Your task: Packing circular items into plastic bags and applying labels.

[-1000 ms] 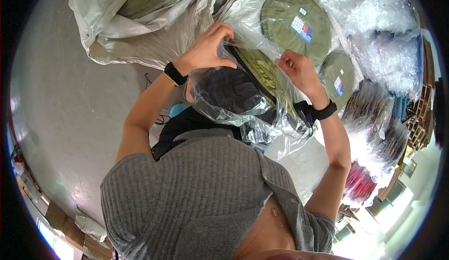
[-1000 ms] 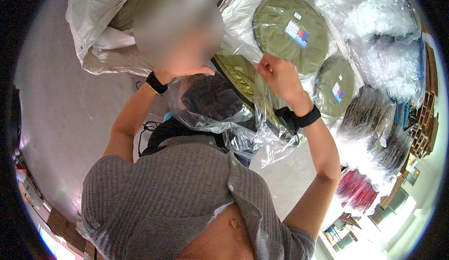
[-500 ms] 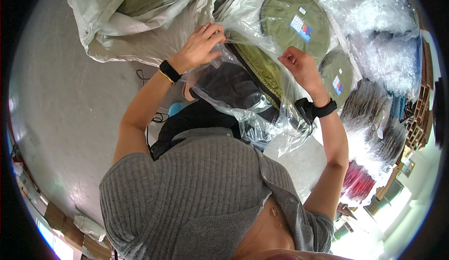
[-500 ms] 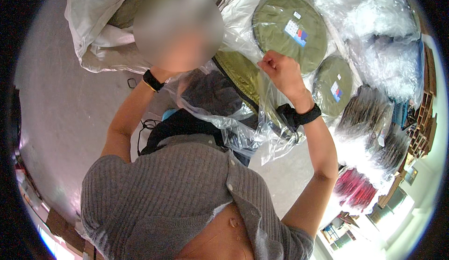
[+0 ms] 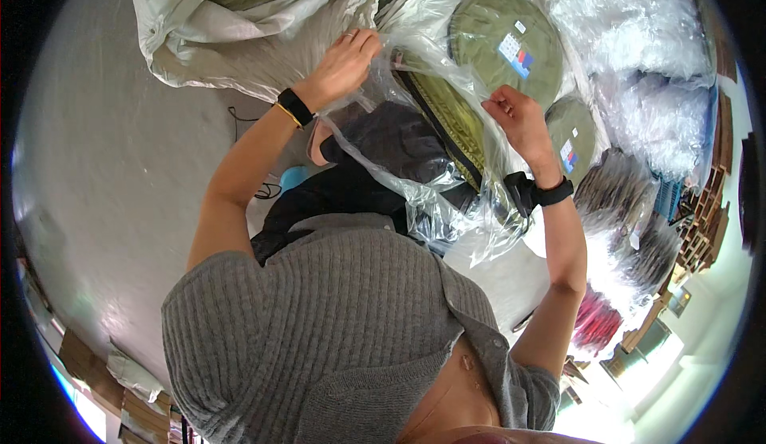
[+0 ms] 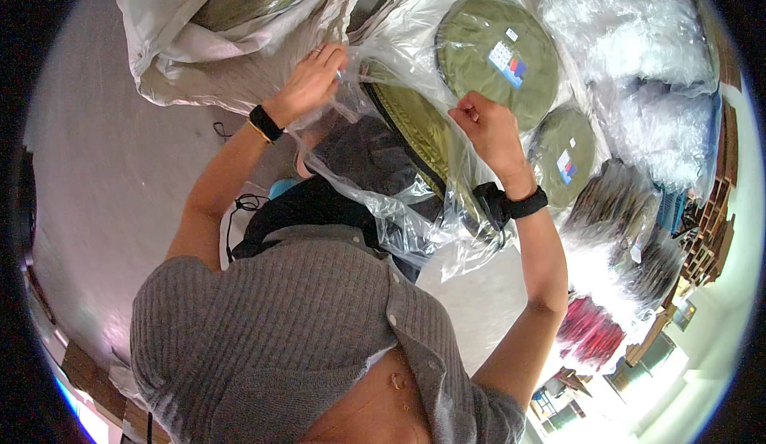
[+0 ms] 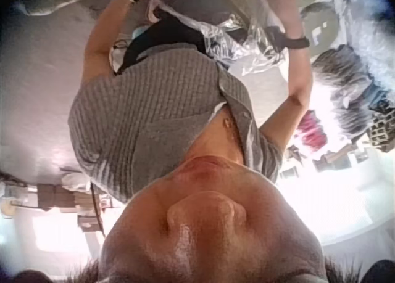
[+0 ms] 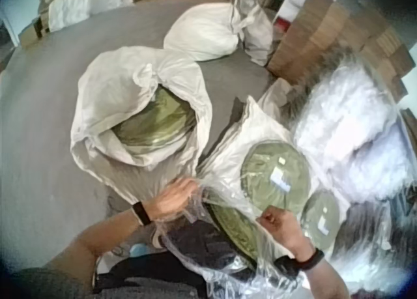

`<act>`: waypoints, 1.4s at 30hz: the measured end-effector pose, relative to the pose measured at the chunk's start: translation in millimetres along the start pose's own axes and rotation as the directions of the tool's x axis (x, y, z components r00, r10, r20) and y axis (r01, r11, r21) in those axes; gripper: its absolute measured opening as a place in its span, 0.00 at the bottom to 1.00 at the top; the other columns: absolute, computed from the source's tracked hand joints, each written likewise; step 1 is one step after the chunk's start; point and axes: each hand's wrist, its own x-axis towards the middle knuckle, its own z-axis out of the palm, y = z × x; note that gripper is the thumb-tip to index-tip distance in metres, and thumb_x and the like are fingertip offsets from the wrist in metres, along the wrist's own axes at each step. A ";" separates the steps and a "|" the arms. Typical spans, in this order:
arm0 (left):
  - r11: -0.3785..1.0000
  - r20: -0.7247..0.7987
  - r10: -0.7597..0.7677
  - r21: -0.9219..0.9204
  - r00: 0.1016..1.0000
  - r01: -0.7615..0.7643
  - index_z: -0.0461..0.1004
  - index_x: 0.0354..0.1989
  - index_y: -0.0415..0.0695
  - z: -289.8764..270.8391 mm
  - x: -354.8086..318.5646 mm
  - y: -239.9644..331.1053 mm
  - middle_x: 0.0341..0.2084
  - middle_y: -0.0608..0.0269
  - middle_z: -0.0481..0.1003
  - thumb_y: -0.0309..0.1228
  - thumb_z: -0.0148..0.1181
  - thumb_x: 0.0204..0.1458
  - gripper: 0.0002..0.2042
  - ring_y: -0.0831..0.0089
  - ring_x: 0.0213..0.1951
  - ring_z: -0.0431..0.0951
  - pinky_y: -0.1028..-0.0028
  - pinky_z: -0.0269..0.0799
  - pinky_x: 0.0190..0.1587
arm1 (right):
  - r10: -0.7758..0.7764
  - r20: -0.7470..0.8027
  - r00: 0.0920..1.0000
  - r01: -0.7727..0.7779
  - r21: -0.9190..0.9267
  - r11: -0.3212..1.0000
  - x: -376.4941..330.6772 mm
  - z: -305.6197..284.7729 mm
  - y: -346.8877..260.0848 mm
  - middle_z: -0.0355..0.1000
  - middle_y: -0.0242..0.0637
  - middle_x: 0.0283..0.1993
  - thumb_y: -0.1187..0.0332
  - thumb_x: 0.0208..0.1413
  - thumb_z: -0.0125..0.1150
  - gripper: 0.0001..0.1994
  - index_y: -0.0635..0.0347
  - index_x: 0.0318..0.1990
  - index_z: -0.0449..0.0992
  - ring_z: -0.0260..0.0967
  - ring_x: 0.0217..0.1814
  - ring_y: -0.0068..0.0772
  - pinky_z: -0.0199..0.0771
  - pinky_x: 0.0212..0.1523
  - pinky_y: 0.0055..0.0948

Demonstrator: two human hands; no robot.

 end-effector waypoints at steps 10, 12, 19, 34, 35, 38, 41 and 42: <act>0.976 -0.146 -0.044 -0.219 0.988 0.011 0.69 0.27 0.42 6.5 1.7 -15.2 0.42 0.58 0.65 0.21 0.52 0.41 0.04 0.58 0.39 0.68 0.67 0.67 0.38 | 0.055 0.005 0.998 -0.054 -0.032 0.998 0.5 1.4 4.9 0.70 0.41 0.23 0.66 0.46 0.58 0.08 0.61 0.30 0.70 0.68 0.23 0.36 0.66 0.26 0.29; 0.977 -0.190 -0.074 -0.211 0.979 0.033 0.72 0.29 0.43 17.2 5.7 -13.3 0.44 0.57 0.65 0.24 0.53 0.43 0.04 0.58 0.41 0.68 0.68 0.67 0.39 | 0.049 -0.001 0.999 -0.049 -0.032 0.998 0.5 2.0 3.6 0.70 0.41 0.23 0.66 0.46 0.58 0.09 0.62 0.30 0.70 0.68 0.23 0.36 0.66 0.26 0.29; 0.874 -0.058 -0.117 -0.480 0.991 0.075 0.75 0.36 0.50 20.8 8.5 -6.4 0.50 0.59 0.63 0.37 0.59 0.44 0.11 0.60 0.51 0.61 0.66 0.57 0.51 | 0.067 -0.012 0.998 -0.068 -0.051 0.996 -2.0 0.3 -1.7 0.69 0.42 0.22 0.66 0.46 0.58 0.09 0.62 0.29 0.70 0.67 0.21 0.36 0.65 0.25 0.28; 0.930 -0.119 -0.024 -0.367 0.993 -0.022 0.72 0.28 0.48 0.3 13.2 9.1 0.47 0.59 0.64 0.35 0.62 0.40 0.09 0.59 0.50 0.61 0.65 0.57 0.51 | 0.028 -0.031 0.999 -0.028 -0.006 1.000 -2.7 5.6 1.9 0.68 0.40 0.21 0.67 0.46 0.58 0.08 0.63 0.29 0.70 0.64 0.20 0.32 0.64 0.24 0.27; 0.935 -0.107 0.006 -0.351 0.994 -0.044 0.72 0.29 0.47 -0.5 14.0 10.4 0.47 0.59 0.64 0.34 0.61 0.40 0.09 0.59 0.50 0.61 0.65 0.57 0.51 | 0.029 -0.032 0.999 -0.029 -0.007 1.000 -2.9 4.8 0.7 0.68 0.40 0.21 0.67 0.46 0.58 0.08 0.63 0.29 0.70 0.64 0.20 0.32 0.64 0.24 0.27; 0.923 -0.123 0.010 -0.381 0.992 -0.057 0.72 0.29 0.47 3.9 14.9 3.4 0.47 0.60 0.65 0.33 0.61 0.41 0.08 0.59 0.49 0.63 0.67 0.60 0.49 | 0.015 -0.017 1.000 -0.015 -0.015 1.000 -3.3 4.4 -5.3 0.68 0.40 0.21 0.67 0.47 0.58 0.08 0.62 0.29 0.70 0.64 0.20 0.32 0.64 0.24 0.27; 0.880 -0.119 -0.020 -0.473 0.993 -0.039 0.72 0.28 0.46 7.4 14.8 0.2 0.46 0.59 0.66 0.32 0.60 0.41 0.07 0.59 0.47 0.65 0.66 0.62 0.47 | 0.019 -0.019 1.000 -0.019 -0.024 1.000 -3.2 3.6 -4.9 0.68 0.41 0.20 0.67 0.47 0.58 0.08 0.63 0.29 0.70 0.64 0.20 0.32 0.64 0.24 0.27; 0.879 -0.119 -0.021 -0.475 0.993 -0.038 0.72 0.28 0.46 6.7 14.4 0.6 0.46 0.59 0.66 0.32 0.60 0.41 0.07 0.59 0.47 0.65 0.66 0.62 0.47 | 0.021 -0.028 0.999 -0.022 -0.013 1.000 -3.3 3.3 -3.6 0.68 0.41 0.20 0.67 0.47 0.57 0.08 0.63 0.29 0.70 0.64 0.20 0.32 0.64 0.24 0.27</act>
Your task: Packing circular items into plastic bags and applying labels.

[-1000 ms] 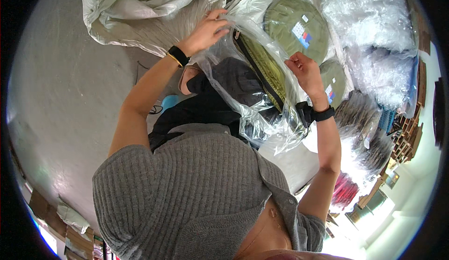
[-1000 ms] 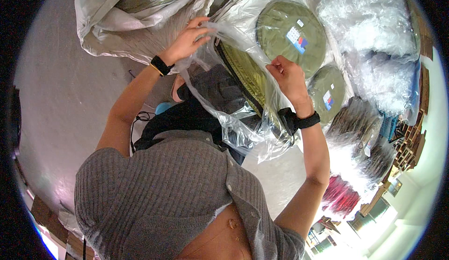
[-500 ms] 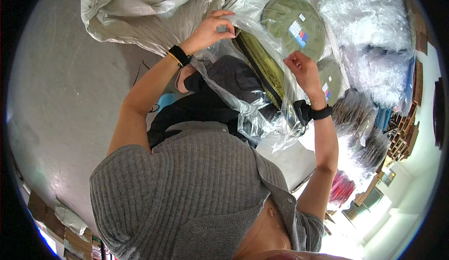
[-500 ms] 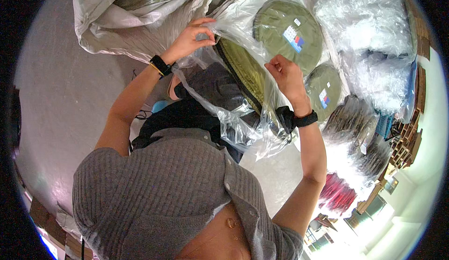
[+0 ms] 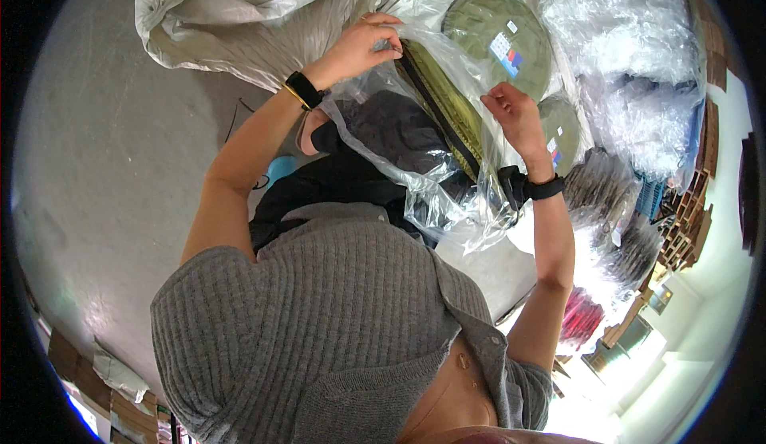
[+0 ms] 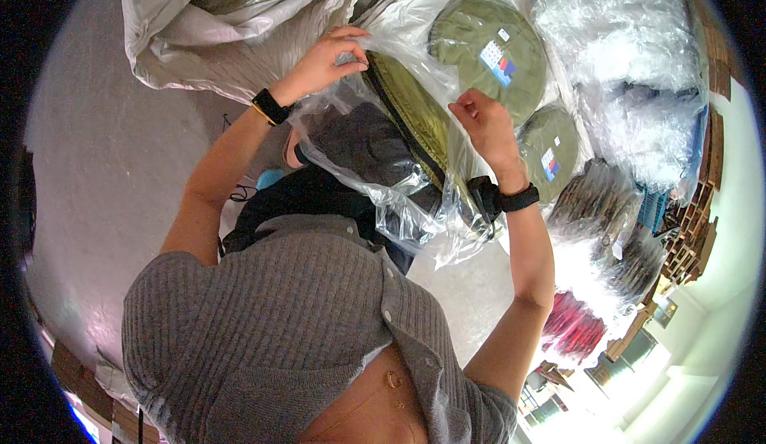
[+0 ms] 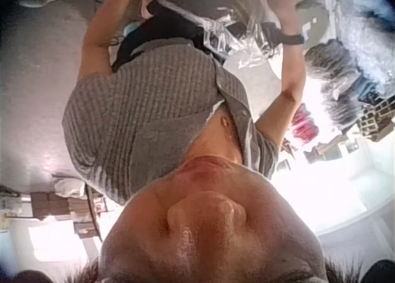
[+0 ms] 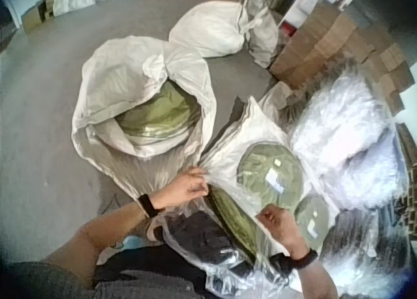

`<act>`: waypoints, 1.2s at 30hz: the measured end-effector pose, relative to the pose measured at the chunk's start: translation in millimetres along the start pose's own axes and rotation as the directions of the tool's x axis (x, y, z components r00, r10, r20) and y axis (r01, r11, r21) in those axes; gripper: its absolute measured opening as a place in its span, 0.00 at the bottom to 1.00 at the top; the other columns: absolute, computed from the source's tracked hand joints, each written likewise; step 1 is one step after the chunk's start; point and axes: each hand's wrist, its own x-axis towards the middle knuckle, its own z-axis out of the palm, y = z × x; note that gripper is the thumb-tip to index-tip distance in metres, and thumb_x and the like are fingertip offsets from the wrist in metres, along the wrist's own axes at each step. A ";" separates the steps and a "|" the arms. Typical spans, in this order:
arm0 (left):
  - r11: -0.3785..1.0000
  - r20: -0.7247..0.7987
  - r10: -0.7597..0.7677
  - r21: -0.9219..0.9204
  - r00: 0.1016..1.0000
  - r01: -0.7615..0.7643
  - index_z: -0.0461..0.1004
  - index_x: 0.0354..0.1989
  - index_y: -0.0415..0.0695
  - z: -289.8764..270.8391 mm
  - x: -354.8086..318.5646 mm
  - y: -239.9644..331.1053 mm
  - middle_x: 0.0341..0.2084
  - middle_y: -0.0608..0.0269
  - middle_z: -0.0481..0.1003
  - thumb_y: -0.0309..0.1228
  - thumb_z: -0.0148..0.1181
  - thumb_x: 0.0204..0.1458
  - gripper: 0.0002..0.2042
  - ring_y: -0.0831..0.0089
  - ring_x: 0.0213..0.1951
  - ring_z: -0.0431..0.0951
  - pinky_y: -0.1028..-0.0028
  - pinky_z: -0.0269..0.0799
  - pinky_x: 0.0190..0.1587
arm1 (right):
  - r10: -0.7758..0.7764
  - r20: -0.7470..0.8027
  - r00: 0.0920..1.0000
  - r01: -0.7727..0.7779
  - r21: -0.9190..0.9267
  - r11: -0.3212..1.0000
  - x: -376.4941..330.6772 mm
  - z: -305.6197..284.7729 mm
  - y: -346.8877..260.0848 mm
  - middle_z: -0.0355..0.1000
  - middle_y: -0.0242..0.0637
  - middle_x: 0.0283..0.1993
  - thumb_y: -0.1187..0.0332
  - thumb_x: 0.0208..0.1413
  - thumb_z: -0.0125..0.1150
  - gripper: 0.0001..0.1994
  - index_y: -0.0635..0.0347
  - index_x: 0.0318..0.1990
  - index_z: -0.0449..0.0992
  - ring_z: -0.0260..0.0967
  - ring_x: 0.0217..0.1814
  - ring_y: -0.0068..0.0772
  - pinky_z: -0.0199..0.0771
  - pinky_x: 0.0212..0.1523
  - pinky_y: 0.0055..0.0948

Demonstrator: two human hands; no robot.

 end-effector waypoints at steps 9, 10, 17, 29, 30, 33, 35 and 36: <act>0.991 -0.085 -0.135 -0.010 0.987 0.135 0.72 0.20 0.43 -1.6 -11.4 46.5 0.48 0.59 0.64 0.31 0.62 0.39 0.06 0.57 0.48 0.62 0.66 0.63 0.45 | 0.051 0.018 0.999 -0.052 0.049 0.997 -1.1 -0.1 1.0 0.65 0.38 0.18 0.67 0.48 0.57 0.09 0.65 0.28 0.69 0.60 0.20 0.24 0.62 0.23 0.24; 0.991 -0.057 -0.116 -0.079 0.992 0.112 0.73 0.20 0.44 0.9 -13.8 53.7 0.49 0.60 0.63 0.31 0.62 0.39 0.06 0.58 0.49 0.61 0.66 0.62 0.46 | 0.049 0.022 0.999 -0.051 0.053 0.997 -1.2 0.1 0.4 0.65 0.38 0.18 0.67 0.48 0.57 0.09 0.64 0.28 0.69 0.60 0.20 0.23 0.61 0.23 0.23; 0.999 -0.019 0.034 -0.020 0.999 -0.035 0.75 0.23 0.46 7.6 -18.6 57.2 0.53 0.61 0.60 0.33 0.60 0.42 0.05 0.60 0.52 0.59 0.69 0.62 0.46 | 0.021 0.028 0.999 -0.023 0.095 0.995 -1.9 7.9 -9.0 0.66 0.38 0.18 0.67 0.48 0.57 0.08 0.64 0.27 0.69 0.60 0.19 0.23 0.61 0.22 0.23; 0.998 -0.061 -0.063 0.028 0.996 0.064 0.70 0.31 0.45 16.0 -14.7 19.4 0.46 0.55 0.64 0.31 0.57 0.44 0.07 0.58 0.45 0.67 0.67 0.64 0.45 | -0.085 0.152 0.985 0.104 -0.118 0.988 -8.4 13.5 -47.8 0.63 0.35 0.16 0.65 0.46 0.60 0.10 0.63 0.28 0.68 0.58 0.18 0.22 0.60 0.21 0.24; 0.998 -0.061 -0.036 0.053 0.997 0.040 0.70 0.31 0.46 16.6 -14.5 18.8 0.47 0.56 0.63 0.31 0.58 0.44 0.07 0.58 0.46 0.66 0.67 0.63 0.46 | -0.080 0.169 0.982 0.095 -0.081 0.992 -7.0 14.0 -44.4 0.62 0.34 0.16 0.66 0.47 0.60 0.10 0.63 0.27 0.68 0.57 0.18 0.21 0.59 0.21 0.24; 0.999 -0.052 -0.019 0.042 0.998 0.021 0.70 0.32 0.46 16.6 -15.1 18.9 0.49 0.57 0.62 0.32 0.58 0.44 0.08 0.58 0.48 0.64 0.67 0.62 0.47 | -0.074 0.202 0.977 0.073 0.008 0.997 -3.6 12.3 -39.4 0.60 0.32 0.17 0.68 0.48 0.58 0.09 0.63 0.26 0.66 0.57 0.21 0.19 0.58 0.23 0.21; 1.000 -0.043 -0.028 0.006 0.999 0.028 0.71 0.32 0.47 14.4 -14.7 20.5 0.49 0.58 0.62 0.32 0.58 0.44 0.08 0.57 0.49 0.62 0.66 0.62 0.48 | -0.074 0.220 0.973 0.062 0.061 0.996 -2.4 12.1 -35.6 0.59 0.30 0.18 0.69 0.48 0.57 0.09 0.63 0.26 0.65 0.56 0.22 0.17 0.57 0.24 0.20; 0.999 -0.031 -0.011 0.045 0.999 0.012 0.71 0.31 0.46 12.9 -14.3 21.3 0.49 0.58 0.62 0.33 0.58 0.44 0.08 0.57 0.49 0.62 0.66 0.61 0.48 | -0.045 0.224 0.974 0.016 0.128 0.992 -2.6 13.0 -32.5 0.58 0.29 0.19 0.70 0.49 0.57 0.09 0.64 0.26 0.65 0.55 0.23 0.15 0.56 0.25 0.19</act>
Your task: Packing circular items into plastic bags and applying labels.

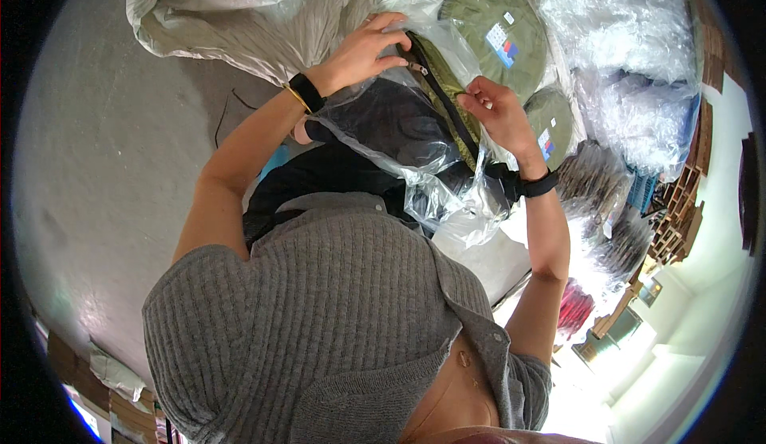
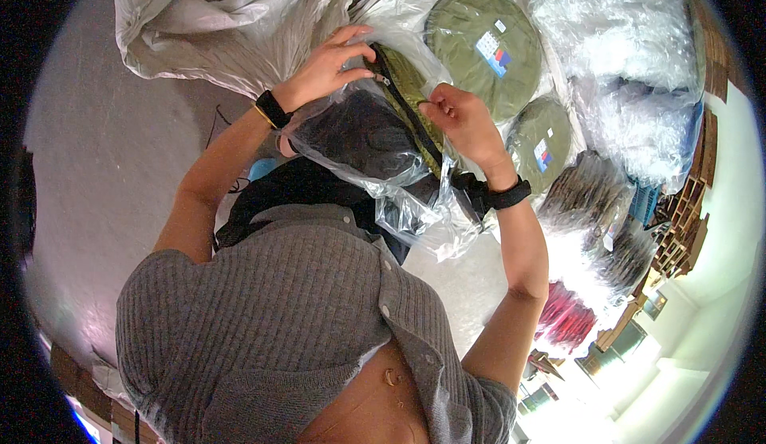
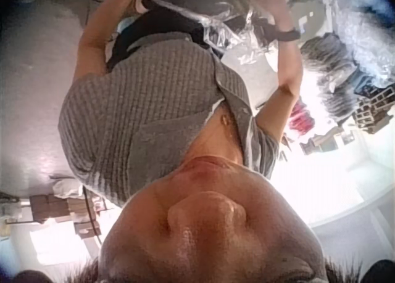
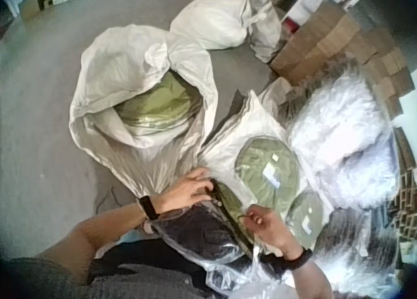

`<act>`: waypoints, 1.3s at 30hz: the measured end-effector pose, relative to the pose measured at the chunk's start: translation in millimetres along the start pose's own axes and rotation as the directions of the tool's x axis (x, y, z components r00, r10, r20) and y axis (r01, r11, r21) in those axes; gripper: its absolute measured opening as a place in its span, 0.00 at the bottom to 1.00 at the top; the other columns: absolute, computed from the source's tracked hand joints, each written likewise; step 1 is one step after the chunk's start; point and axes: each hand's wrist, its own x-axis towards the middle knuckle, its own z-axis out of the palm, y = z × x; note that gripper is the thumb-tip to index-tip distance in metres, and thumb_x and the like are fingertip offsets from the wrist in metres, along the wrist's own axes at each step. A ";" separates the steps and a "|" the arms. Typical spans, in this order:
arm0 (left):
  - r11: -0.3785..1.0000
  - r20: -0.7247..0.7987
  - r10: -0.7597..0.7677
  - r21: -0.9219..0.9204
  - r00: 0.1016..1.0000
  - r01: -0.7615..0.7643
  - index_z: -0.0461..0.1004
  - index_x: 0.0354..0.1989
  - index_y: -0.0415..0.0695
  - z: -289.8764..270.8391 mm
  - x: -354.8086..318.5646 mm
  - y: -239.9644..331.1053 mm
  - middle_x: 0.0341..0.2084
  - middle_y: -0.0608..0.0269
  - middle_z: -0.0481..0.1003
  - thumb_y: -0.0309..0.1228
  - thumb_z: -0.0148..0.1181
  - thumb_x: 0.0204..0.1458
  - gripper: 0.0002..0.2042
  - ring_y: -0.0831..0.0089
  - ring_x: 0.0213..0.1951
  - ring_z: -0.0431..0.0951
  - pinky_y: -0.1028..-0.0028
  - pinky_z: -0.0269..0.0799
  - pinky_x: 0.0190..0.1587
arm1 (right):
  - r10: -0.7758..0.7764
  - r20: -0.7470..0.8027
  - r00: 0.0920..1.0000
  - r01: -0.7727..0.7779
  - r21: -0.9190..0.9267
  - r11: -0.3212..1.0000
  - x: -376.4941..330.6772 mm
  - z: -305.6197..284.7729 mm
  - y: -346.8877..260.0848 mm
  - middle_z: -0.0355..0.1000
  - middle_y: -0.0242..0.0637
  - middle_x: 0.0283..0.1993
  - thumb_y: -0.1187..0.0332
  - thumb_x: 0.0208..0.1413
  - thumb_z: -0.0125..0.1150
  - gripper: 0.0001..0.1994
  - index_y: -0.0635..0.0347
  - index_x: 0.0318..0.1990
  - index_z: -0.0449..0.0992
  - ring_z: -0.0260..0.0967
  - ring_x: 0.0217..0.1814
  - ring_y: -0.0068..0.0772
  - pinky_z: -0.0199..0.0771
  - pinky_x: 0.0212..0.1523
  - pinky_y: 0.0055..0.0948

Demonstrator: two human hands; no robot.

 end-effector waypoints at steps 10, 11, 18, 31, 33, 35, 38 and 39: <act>0.974 0.053 -0.064 0.219 0.997 0.051 0.72 0.31 0.47 -0.7 3.7 -2.1 0.53 0.59 0.58 0.38 0.63 0.39 0.13 0.56 0.52 0.59 0.64 0.57 0.52 | 0.012 -0.019 1.000 -0.009 0.187 0.982 0.7 3.5 14.3 0.59 0.27 0.19 0.69 0.51 0.56 0.09 0.65 0.26 0.65 0.53 0.23 0.14 0.55 0.24 0.18; 0.974 0.052 -0.068 0.220 0.996 0.055 0.72 0.31 0.47 1.0 4.0 -2.0 0.53 0.59 0.58 0.38 0.63 0.39 0.13 0.56 0.52 0.59 0.64 0.57 0.52 | 0.011 -0.015 1.000 -0.008 0.187 0.982 0.7 3.5 14.6 0.59 0.27 0.19 0.69 0.51 0.56 0.09 0.65 0.26 0.65 0.53 0.23 0.14 0.55 0.24 0.18; 0.975 0.026 -0.095 0.203 0.995 0.088 0.72 0.41 0.53 4.5 15.6 -0.9 0.52 0.58 0.61 0.40 0.63 0.37 0.19 0.56 0.53 0.60 0.64 0.56 0.54 | 0.084 0.019 0.996 -0.086 0.335 0.938 -0.8 -0.6 27.5 0.61 0.23 0.21 0.70 0.51 0.55 0.07 0.64 0.27 0.66 0.54 0.26 0.12 0.56 0.27 0.16; 0.999 0.398 0.026 0.032 0.917 -0.042 0.70 0.27 0.47 25.8 68.9 19.4 0.20 0.62 0.72 0.35 0.54 0.45 0.06 0.62 0.28 0.73 0.65 0.64 0.29 | 0.150 0.027 0.988 -0.149 0.376 0.914 -46.3 -15.5 52.3 0.62 0.24 0.26 0.72 0.50 0.56 0.06 0.63 0.29 0.66 0.57 0.30 0.13 0.60 0.34 0.16; 0.998 0.401 0.044 -0.058 0.915 -0.023 0.70 0.28 0.47 34.9 70.6 29.2 0.20 0.62 0.73 0.34 0.54 0.45 0.06 0.62 0.28 0.73 0.65 0.64 0.29 | 0.164 0.033 0.986 -0.164 0.384 0.909 -58.7 -18.1 59.4 0.63 0.24 0.26 0.72 0.51 0.56 0.06 0.63 0.29 0.65 0.57 0.30 0.14 0.60 0.34 0.17; 0.988 0.406 0.030 -0.149 0.913 0.034 0.68 0.30 0.48 42.0 70.3 38.2 0.21 0.64 0.72 0.33 0.55 0.43 0.06 0.63 0.27 0.73 0.66 0.64 0.29 | 0.177 0.040 0.983 -0.178 0.397 0.901 -71.7 -19.5 67.2 0.63 0.24 0.26 0.73 0.51 0.55 0.06 0.63 0.29 0.65 0.57 0.30 0.14 0.60 0.35 0.17; 0.943 0.407 0.100 -0.330 0.908 0.044 0.68 0.27 0.47 49.8 70.7 48.3 0.22 0.64 0.72 0.30 0.53 0.44 0.04 0.64 0.28 0.73 0.67 0.64 0.30 | 0.235 0.004 0.972 -0.210 0.465 0.860 -92.9 -18.7 75.9 0.62 0.25 0.25 0.72 0.51 0.55 0.06 0.63 0.28 0.66 0.56 0.30 0.14 0.59 0.34 0.17; 0.940 0.426 0.115 -0.339 0.897 0.040 0.68 0.27 0.47 52.0 70.0 47.2 0.22 0.64 0.72 0.30 0.53 0.44 0.04 0.64 0.28 0.73 0.67 0.64 0.30 | 0.260 0.003 0.966 -0.234 0.449 0.863 -98.1 -20.9 75.1 0.62 0.24 0.25 0.72 0.51 0.55 0.06 0.63 0.28 0.66 0.56 0.30 0.14 0.59 0.34 0.17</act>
